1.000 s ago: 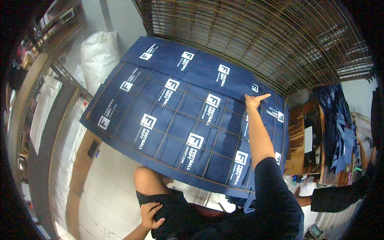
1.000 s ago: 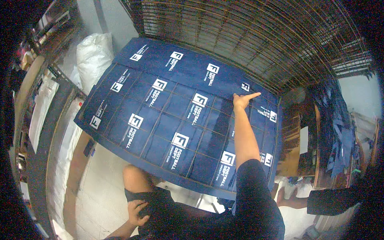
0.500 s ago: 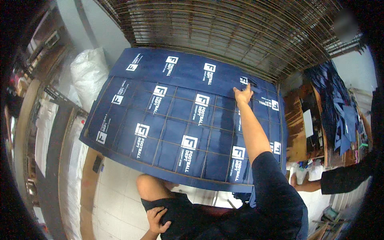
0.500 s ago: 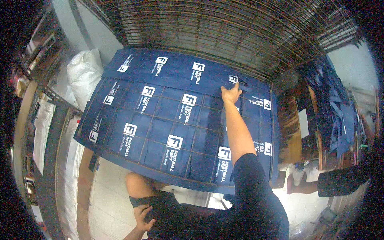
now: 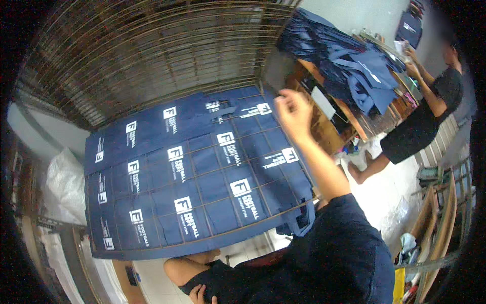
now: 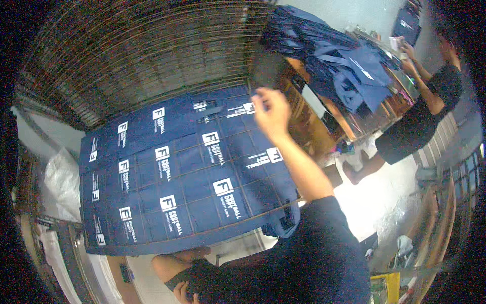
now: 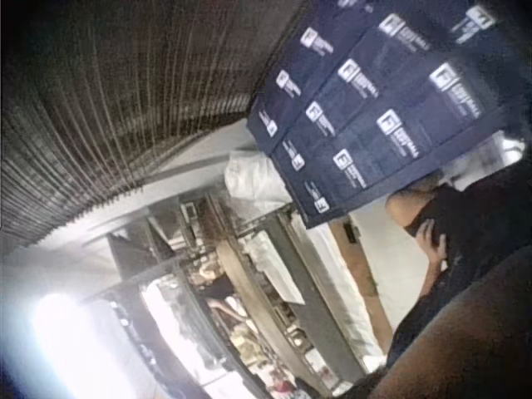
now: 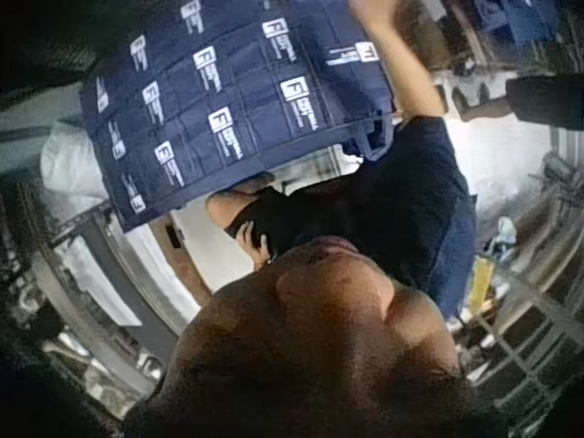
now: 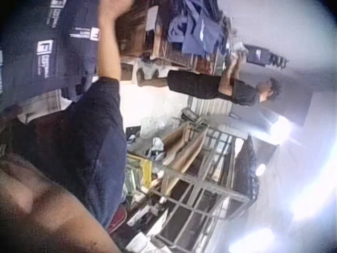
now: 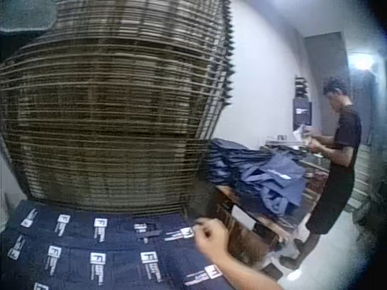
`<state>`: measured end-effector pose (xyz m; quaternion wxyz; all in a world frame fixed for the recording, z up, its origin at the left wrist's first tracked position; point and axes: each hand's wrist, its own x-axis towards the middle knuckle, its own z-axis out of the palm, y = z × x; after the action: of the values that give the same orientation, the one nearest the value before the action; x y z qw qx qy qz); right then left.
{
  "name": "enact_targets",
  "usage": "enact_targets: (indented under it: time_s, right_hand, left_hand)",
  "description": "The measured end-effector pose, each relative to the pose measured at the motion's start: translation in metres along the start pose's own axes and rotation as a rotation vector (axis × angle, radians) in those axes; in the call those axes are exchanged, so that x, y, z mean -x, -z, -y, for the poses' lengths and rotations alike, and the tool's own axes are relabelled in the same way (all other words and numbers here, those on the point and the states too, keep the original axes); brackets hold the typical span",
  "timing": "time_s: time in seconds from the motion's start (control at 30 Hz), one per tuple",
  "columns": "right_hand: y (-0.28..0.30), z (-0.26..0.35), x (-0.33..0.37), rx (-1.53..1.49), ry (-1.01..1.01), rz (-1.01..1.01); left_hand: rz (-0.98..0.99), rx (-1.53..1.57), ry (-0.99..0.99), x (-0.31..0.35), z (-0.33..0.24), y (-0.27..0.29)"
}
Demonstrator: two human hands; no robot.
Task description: The person repeatedly picks up blue tote bags from a pile and places them into a wire mesh cart. The person aligns the bags and stacks them one by one.
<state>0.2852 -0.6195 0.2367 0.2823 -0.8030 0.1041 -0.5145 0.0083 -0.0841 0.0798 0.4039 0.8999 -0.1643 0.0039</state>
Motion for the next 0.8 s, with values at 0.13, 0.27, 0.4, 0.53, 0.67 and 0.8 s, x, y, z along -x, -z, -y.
enact_targets:
  time_s: [0.13,0.27,0.4,0.53,0.67,0.8]
  right_hand:
    - [0.157,-0.051,-0.081,0.550,0.318,-0.439]
    - [0.261,-0.138,-0.127,1.180,-0.264,-0.090]
    - [0.272,-0.184,-0.149,1.090,-0.414,0.099]
    - [0.266,-0.194,-0.163,1.039,-0.420,0.117]
    - [0.279,-0.187,-0.183,0.872,-0.152,-0.249]
    - [0.319,-0.128,-0.208,0.655,0.248,-0.492]
  left_hand:
    - [-0.001,-0.017,-0.006,0.000,-0.016,-0.002]
    - [0.026,-0.040,-0.052,0.007,0.003,-0.009]
    - [0.060,-0.133,0.014,0.003,-0.011,-0.006]
    - [0.026,-0.181,0.038,0.009,-0.012,-0.014]
    - [-0.014,-0.116,0.005,-0.001,-0.020,-0.020]
    - [-0.129,0.083,-0.222,-0.057,-0.093,-0.036]
